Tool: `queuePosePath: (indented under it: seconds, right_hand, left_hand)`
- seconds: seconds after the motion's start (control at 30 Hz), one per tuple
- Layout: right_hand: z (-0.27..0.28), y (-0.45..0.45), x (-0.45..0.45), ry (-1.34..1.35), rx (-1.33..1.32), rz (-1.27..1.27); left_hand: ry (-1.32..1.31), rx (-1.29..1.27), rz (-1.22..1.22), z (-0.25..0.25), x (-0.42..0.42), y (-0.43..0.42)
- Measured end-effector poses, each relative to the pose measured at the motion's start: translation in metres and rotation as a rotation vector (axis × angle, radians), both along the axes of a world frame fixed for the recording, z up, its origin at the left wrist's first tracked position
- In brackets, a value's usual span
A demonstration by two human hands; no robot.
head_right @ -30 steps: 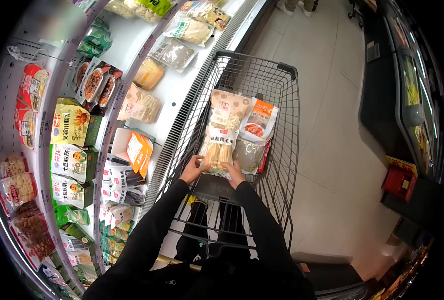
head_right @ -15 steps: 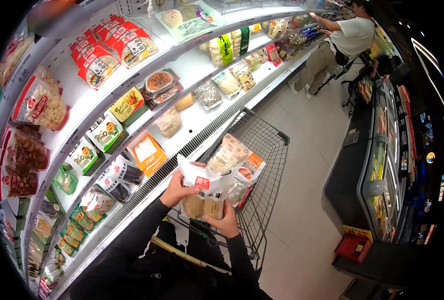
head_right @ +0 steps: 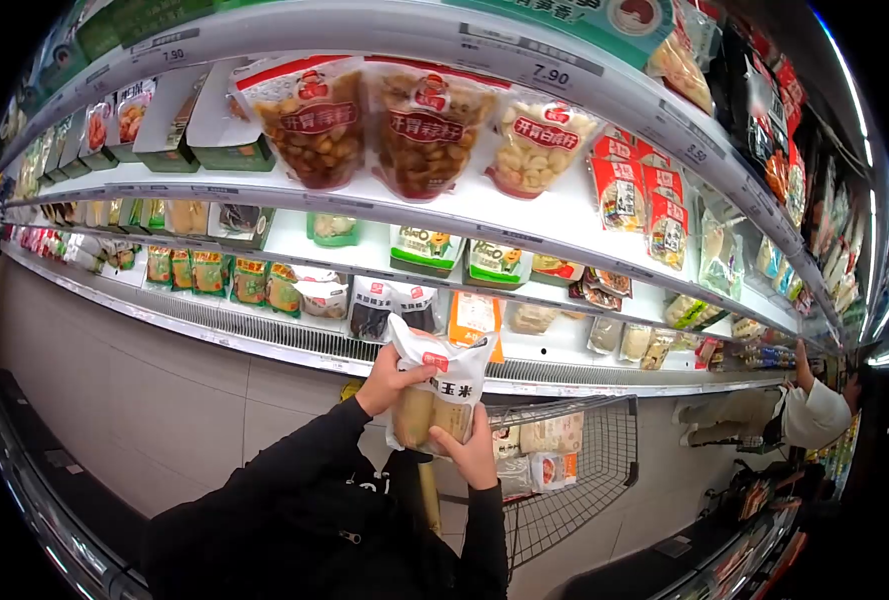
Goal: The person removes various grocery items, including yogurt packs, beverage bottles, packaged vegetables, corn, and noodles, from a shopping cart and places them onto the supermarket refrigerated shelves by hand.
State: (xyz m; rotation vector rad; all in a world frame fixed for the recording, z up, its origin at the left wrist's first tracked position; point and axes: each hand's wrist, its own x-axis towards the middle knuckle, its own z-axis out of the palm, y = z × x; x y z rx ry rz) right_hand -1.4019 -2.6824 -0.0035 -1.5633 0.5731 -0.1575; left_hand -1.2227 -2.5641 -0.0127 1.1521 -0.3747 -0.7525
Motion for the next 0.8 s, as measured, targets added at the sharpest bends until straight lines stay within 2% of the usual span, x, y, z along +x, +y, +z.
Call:
queuePosePath:
  seconds: [0.1,0.13,0.17,0.23,0.3,0.33,0.47,0.5,0.57,0.63,0.73,0.8]
  right_hand:
    - [-0.014,0.024,0.047,0.038,0.014,0.153]
    - [-0.023,0.032,0.062,0.105,0.131,0.206]
    - [-0.030,0.040,0.076,0.173,0.245,0.255]
    - [-0.037,0.057,0.101,0.244,0.289,0.330]
    - [-0.059,0.074,0.125,0.369,0.408,0.397]
    - [-0.083,0.079,0.135,0.396,0.429,0.433]
    - [-0.112,0.102,0.182,0.515,0.485,0.473]
    - [-0.120,0.105,0.195,0.560,0.542,0.475]
    - [-0.142,0.105,0.231,0.595,0.575,0.491]
    - [-0.175,0.106,0.254,0.611,0.686,0.382]
    - [-0.213,0.102,0.296,0.560,0.776,0.412]
    - [-0.233,0.101,0.319,0.552,0.747,0.377]
  left_hand:
    - [0.207,0.050,0.132,-0.027,0.023,0.050]
    - [0.259,0.034,0.166,-0.040,0.030,0.066]
    - [0.262,0.028,0.189,-0.053,0.035,0.082]
    - [0.323,0.151,0.285,-0.070,0.043,0.110]
    - [0.295,0.158,0.336,-0.100,0.049,0.135]
    - [0.314,0.200,0.357,-0.113,0.052,0.145]
    - [0.459,0.249,0.377,-0.145,0.067,0.180]
    - [0.465,0.235,0.391,-0.156,0.070,0.188]
    - [0.375,0.032,0.271,-0.172,0.084,0.196]
    - [0.375,0.094,0.381,-0.169,0.091,0.197]
    - [0.359,0.229,0.494,-0.193,0.119,0.198]
    - [0.295,0.170,0.520,-0.216,0.144,0.195]
